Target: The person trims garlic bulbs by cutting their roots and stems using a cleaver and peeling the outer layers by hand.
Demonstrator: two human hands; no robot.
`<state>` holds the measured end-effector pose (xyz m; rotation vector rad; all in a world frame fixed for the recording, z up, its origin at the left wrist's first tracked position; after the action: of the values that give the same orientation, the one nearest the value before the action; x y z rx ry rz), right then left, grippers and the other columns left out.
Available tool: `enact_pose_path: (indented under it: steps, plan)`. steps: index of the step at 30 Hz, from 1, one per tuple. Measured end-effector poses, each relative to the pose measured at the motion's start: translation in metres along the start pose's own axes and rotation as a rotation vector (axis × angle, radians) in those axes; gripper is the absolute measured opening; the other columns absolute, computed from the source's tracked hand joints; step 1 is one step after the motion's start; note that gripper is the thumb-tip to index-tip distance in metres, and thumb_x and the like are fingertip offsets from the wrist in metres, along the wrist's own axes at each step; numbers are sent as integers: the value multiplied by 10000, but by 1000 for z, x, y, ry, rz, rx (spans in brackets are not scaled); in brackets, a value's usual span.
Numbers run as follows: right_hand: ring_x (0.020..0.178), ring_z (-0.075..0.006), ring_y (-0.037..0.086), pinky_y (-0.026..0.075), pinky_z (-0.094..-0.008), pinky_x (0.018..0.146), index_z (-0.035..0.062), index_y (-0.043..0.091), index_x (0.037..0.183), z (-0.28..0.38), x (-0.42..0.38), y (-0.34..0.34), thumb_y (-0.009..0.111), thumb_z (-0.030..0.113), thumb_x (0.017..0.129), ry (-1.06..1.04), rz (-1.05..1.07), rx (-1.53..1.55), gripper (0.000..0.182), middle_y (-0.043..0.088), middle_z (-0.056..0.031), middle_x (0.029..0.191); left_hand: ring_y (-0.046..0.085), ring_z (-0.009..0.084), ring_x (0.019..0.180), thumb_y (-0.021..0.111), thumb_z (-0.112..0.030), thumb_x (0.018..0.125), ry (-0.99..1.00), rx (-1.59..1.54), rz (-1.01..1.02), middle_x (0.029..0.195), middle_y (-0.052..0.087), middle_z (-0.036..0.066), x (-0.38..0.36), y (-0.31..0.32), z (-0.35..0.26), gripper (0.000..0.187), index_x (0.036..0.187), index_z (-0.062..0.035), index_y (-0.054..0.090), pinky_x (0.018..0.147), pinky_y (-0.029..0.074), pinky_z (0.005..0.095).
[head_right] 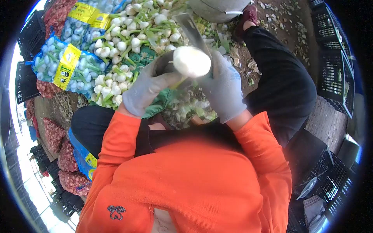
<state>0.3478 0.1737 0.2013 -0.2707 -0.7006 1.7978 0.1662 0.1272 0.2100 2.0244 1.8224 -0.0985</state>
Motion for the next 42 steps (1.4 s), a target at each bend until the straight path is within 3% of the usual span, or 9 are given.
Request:
enact_pose_path:
  steps: [5, 8, 12, 13, 15, 21, 22, 25, 42]
  plan:
    - [874, -390, 615, 491, -414, 735, 7, 580, 1057, 2, 4, 3, 647, 55, 770, -67, 56, -207, 299, 612, -214, 913, 565, 140, 1077, 859, -208, 700, 121, 88, -28, 1199, 551, 81, 4, 15, 7, 840, 1339, -1, 353, 942, 474, 287]
    - [780, -341, 601, 480, -423, 657, 76, 573, 985, 14, 6, -3, 645, 88, 757, -302, 20, -358, 240, 591, -139, 855, 597, 153, 1030, 929, -305, 598, 88, -31, -88, 1177, 564, 61, 8, 9, 13, 909, 1277, -31, 390, 903, 509, 279]
    - [737, -244, 591, 467, -372, 610, 111, 579, 971, 24, 2, -10, 647, 152, 749, -574, 4, -481, 236, 571, -55, 820, 607, 168, 1029, 898, -252, 643, 215, -54, -77, 1160, 581, 74, 1, -12, 20, 731, 1201, -45, 472, 907, 523, 310]
    - [738, -232, 590, 466, -363, 613, 109, 581, 980, 26, 0, -11, 647, 159, 748, -646, 4, -488, 246, 572, -48, 827, 604, 165, 1032, 865, -199, 685, 572, 729, -164, 1156, 583, 73, 4, -24, 16, 651, 1193, -54, 485, 894, 519, 310]
    - [735, -209, 583, 466, -346, 624, 96, 587, 1025, 22, 0, -8, 649, 183, 726, -764, -28, -518, 318, 581, -29, 863, 602, 165, 1035, 843, -170, 705, 319, 159, -129, 1137, 589, 76, 6, -30, 25, 620, 1199, -50, 488, 883, 511, 303]
    - [733, -185, 583, 466, -345, 629, 108, 614, 1011, 21, -5, -4, 662, 181, 673, -887, -39, -505, 350, 563, -11, 857, 604, 148, 1035, 831, -157, 718, 282, 217, -12, 1109, 629, 77, -7, -27, 16, 573, 1188, -51, 521, 892, 496, 283]
    - [725, -175, 582, 467, -345, 617, 115, 626, 996, 19, -6, -4, 668, 181, 657, -901, -53, -509, 348, 552, 1, 847, 544, 171, 1175, 814, -136, 752, 192, 240, 69, 1293, 547, 82, -12, -29, 14, 757, 1382, -50, 404, 1029, 446, 329]
    - [723, -176, 584, 470, -350, 610, 117, 628, 1011, 15, -7, -5, 671, 194, 653, -952, -35, -485, 369, 554, 2, 851, 608, 145, 1034, 825, -168, 730, 232, 225, 78, 1102, 642, 76, -18, -19, 5, 575, 1209, -52, 528, 913, 490, 297]
    - [709, -192, 568, 458, -342, 608, 127, 622, 995, 10, -7, -14, 684, 214, 660, -1011, -101, -462, 351, 535, -3, 796, 587, 135, 1026, 888, -212, 643, 113, -28, 316, 1116, 628, 37, -23, -12, 8, 719, 1242, -61, 520, 934, 466, 290]
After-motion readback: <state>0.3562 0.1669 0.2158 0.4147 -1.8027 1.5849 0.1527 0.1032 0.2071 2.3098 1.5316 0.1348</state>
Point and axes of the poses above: each hand's wrist, its own x-axis towards the middle knuckle, its own y-axis out of the palm, z = x × y, the point moved 2 cm from there along x, towards the middle knuckle
